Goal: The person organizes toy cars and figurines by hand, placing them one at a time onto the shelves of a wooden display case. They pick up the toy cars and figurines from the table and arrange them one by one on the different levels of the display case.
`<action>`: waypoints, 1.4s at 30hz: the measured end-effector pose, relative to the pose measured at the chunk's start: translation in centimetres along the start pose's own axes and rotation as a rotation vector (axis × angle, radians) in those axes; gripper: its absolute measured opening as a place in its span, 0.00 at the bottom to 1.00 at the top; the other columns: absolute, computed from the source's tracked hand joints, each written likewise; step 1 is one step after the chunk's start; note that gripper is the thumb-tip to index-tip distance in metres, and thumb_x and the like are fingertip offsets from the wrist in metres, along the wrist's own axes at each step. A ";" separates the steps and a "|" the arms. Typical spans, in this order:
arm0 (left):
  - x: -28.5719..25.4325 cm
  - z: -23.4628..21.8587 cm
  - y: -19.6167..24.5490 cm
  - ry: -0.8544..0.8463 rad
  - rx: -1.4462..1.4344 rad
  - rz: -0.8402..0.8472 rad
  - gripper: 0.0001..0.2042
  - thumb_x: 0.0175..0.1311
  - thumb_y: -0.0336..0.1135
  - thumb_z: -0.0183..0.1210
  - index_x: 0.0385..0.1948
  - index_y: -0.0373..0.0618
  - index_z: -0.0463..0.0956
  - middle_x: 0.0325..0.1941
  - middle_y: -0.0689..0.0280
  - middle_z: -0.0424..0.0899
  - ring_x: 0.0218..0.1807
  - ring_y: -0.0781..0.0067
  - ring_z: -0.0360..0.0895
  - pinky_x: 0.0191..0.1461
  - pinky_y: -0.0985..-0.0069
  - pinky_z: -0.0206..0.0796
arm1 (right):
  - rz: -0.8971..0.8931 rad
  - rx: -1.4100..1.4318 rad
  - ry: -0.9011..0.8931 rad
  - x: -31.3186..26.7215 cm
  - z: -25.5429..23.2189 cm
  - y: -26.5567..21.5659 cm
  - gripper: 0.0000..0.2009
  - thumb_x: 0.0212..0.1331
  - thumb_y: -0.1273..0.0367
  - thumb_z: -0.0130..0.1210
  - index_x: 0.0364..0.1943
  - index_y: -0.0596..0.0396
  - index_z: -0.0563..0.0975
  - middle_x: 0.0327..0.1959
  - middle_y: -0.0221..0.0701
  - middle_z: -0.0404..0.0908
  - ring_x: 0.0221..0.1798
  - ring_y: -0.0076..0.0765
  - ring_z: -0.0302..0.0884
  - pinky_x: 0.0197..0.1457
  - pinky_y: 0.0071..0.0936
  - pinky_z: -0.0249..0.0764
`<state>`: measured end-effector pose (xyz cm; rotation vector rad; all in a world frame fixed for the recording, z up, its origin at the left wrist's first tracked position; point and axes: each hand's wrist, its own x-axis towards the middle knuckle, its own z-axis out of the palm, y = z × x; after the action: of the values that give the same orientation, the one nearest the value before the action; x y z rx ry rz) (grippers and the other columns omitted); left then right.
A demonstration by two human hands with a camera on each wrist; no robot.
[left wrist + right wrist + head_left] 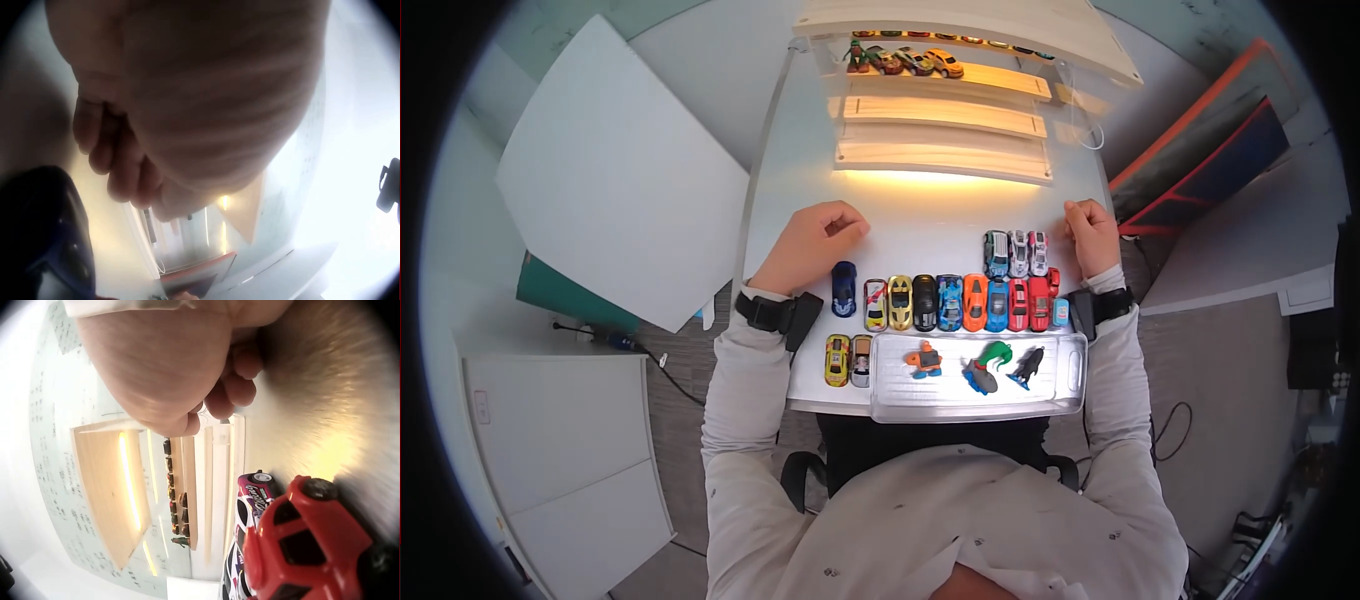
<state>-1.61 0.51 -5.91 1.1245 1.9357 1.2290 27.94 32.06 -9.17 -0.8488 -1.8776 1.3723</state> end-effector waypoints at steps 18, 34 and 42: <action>0.9 0.0 -1.9 0.259 -0.062 -0.040 0.08 0.70 0.35 0.62 0.35 0.39 0.82 0.24 0.75 0.78 0.26 0.86 0.69 0.30 0.82 0.64 | -0.002 -0.106 -0.011 -0.2 0.1 -0.3 0.16 0.69 0.65 0.62 0.23 0.55 0.73 0.20 0.19 0.71 0.25 0.14 0.63 0.29 0.20 0.63; 0.9 -0.1 -1.9 0.153 -0.064 -0.072 0.07 0.71 0.33 0.61 0.42 0.39 0.82 0.31 0.73 0.80 0.33 0.85 0.72 0.39 0.83 0.66 | 0.002 -0.093 -0.014 -0.2 0.1 0.0 0.16 0.68 0.65 0.62 0.23 0.56 0.74 0.20 0.20 0.72 0.24 0.15 0.65 0.29 0.22 0.65; 1.6 1.2 2.4 0.066 0.129 0.066 0.11 0.69 0.34 0.62 0.49 0.41 0.81 0.39 0.71 0.84 0.38 0.82 0.74 0.44 0.81 0.68 | -0.016 -0.113 -0.017 -0.3 0.0 -0.4 0.17 0.67 0.65 0.62 0.23 0.57 0.73 0.19 0.20 0.69 0.25 0.16 0.62 0.28 0.23 0.64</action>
<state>-0.59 2.89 -4.29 1.2359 2.0675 1.2041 28.04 31.69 -8.87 -0.8778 -1.9864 1.2774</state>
